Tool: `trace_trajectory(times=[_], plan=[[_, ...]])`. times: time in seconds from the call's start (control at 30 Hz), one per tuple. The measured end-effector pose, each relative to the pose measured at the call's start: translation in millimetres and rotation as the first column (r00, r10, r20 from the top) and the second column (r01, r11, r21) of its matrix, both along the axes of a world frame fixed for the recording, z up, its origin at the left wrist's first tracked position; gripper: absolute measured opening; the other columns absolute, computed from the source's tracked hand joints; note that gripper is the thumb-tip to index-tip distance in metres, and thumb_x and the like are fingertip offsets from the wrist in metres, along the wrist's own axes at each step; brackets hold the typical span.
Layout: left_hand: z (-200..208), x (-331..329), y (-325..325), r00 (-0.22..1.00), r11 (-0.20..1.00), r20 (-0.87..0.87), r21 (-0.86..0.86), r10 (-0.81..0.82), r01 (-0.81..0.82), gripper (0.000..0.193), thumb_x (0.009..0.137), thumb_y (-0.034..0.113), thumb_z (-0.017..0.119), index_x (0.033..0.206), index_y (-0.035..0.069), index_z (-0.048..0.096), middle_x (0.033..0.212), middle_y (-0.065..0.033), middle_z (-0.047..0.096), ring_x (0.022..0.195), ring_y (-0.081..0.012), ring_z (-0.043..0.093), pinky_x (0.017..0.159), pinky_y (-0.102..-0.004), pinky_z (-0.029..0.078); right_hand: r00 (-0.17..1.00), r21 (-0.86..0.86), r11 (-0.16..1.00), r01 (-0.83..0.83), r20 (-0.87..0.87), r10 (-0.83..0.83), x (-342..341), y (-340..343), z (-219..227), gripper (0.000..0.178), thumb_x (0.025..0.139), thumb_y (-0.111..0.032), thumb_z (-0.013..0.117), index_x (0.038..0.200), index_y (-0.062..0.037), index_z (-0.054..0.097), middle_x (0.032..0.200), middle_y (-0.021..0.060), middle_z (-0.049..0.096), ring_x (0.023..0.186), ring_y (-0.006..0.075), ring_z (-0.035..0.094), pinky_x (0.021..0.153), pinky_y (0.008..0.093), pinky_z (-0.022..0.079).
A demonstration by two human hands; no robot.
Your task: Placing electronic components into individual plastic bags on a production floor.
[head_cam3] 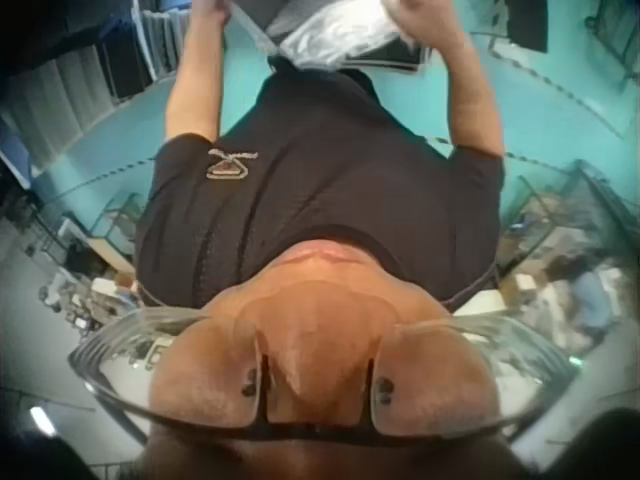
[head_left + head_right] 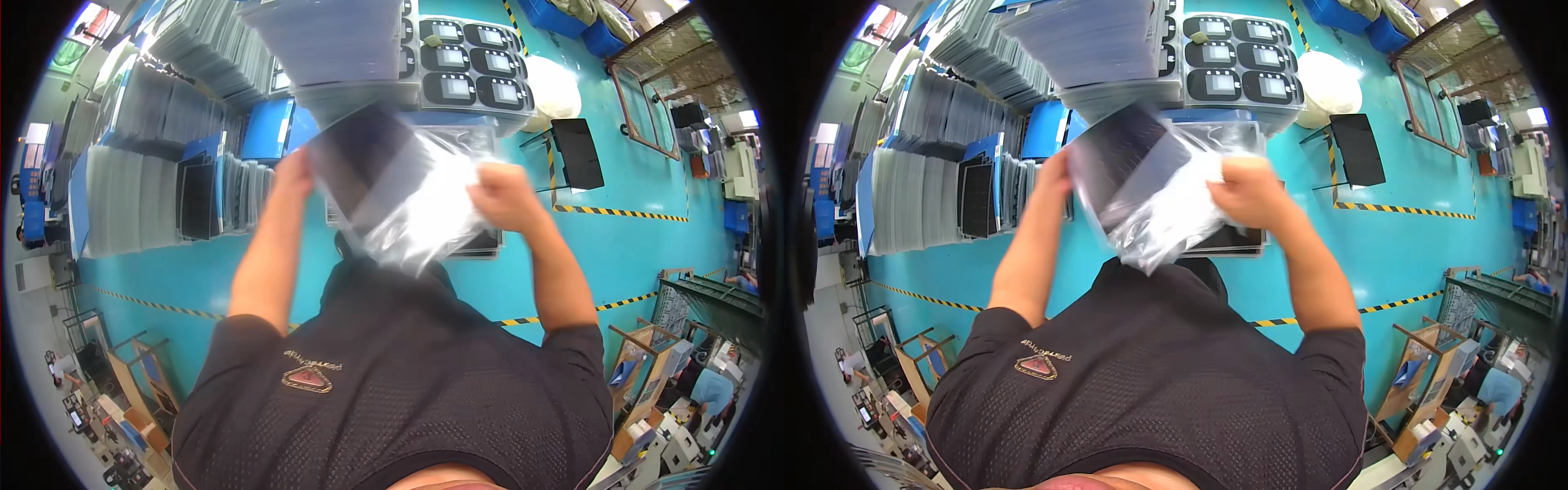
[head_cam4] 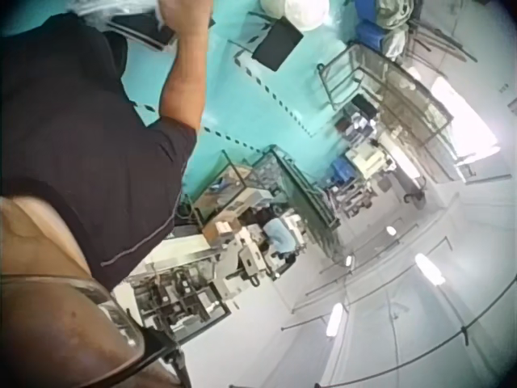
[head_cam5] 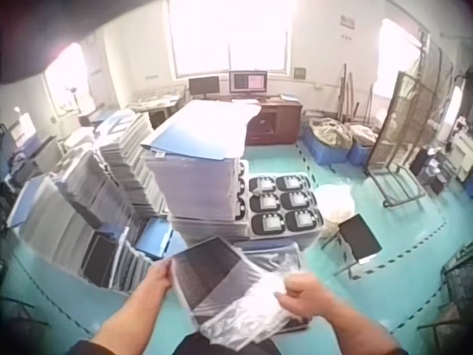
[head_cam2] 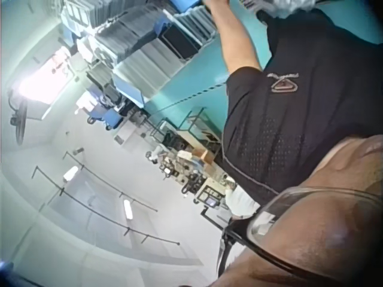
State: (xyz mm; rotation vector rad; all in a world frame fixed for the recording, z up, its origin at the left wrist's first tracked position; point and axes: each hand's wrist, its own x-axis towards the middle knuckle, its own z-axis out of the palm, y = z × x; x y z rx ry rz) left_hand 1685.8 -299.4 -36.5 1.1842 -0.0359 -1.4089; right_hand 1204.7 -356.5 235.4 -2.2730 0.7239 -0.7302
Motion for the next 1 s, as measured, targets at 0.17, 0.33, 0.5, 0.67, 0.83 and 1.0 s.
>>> trace_trajectory(times=[0.17,0.33,0.5,0.67,0.83,1.0], plan=[[23,103,102,0.859,0.794,0.182,0.328,0.478,-0.512,0.036,0.103,0.028,0.052,0.127,0.001,0.058,0.131,-0.0135,0.061,0.119,-0.0285,0.058,0.107,-0.0433,0.043,0.874,0.459,0.75,0.476,-0.152,-0.462,-95,-21,-1,0.034,0.082,-0.019,0.076,0.071,-0.0025,0.048,0.061,0.0029,0.045,0.057,0.0116,0.042,0.053,0.0304,0.037],[41,168,172,0.855,0.939,0.459,0.114,0.241,-0.325,0.029,0.104,0.027,0.05,0.115,0.003,0.061,0.111,-0.0096,0.067,0.102,-0.024,0.064,0.095,-0.0393,0.049,0.705,-0.118,0.884,0.452,-0.559,-0.436,42,-49,-83,0.045,0.088,-0.042,0.07,0.124,-0.0168,0.064,0.109,0.0197,0.064,0.103,0.0378,0.064,0.087,0.046,0.053],[41,200,217,0.796,0.95,0.605,0.24,0.017,-0.202,0.027,0.103,0.027,0.053,0.113,0.004,0.064,0.107,-0.0047,0.069,0.098,-0.0159,0.064,0.089,-0.0321,0.049,0.761,-0.312,0.882,0.352,-0.453,-0.464,94,-62,-132,0.038,0.089,-0.047,0.065,0.093,-0.0099,0.071,0.092,0.0182,0.064,0.086,0.0389,0.064,0.076,0.0474,0.051],[33,256,261,0.773,0.935,0.634,0.263,0.017,-0.236,0.031,0.103,0.03,0.053,0.115,0.004,0.064,0.103,-0.0041,0.066,0.091,-0.0149,0.061,0.078,-0.0313,0.049,0.448,0.247,0.901,0.357,-0.891,0.067,48,-28,-38,0.05,0.089,-0.051,0.063,0.085,-0.0017,0.073,0.089,0.0228,0.07,0.088,0.0401,0.067,0.08,0.0482,0.052],[2,310,277,0.757,0.931,0.65,0.315,-0.069,-0.186,0.034,0.103,0.03,0.054,0.115,0.001,0.064,0.104,-0.0052,0.068,0.093,-0.0163,0.062,0.081,-0.0318,0.05,0.477,-0.169,0.9,0.403,-0.8,-0.364,88,-45,-81,0.044,0.085,-0.045,0.071,0.102,-0.0047,0.067,0.086,0.0165,0.069,0.085,0.0378,0.066,0.076,0.0467,0.053],[26,328,240,0.554,0.901,0.776,0.422,-0.301,-0.103,0.033,0.099,0.032,0.058,0.113,0.003,0.068,0.099,-0.0015,0.067,0.092,-0.0125,0.061,0.082,-0.031,0.049,0.803,-0.339,0.906,0.254,-0.448,-0.392,129,-53,-137,0.055,0.08,-0.03,0.078,0.13,-0.0128,0.062,0.099,0.014,0.063,0.092,0.034,0.062,0.081,0.0439,0.051]])
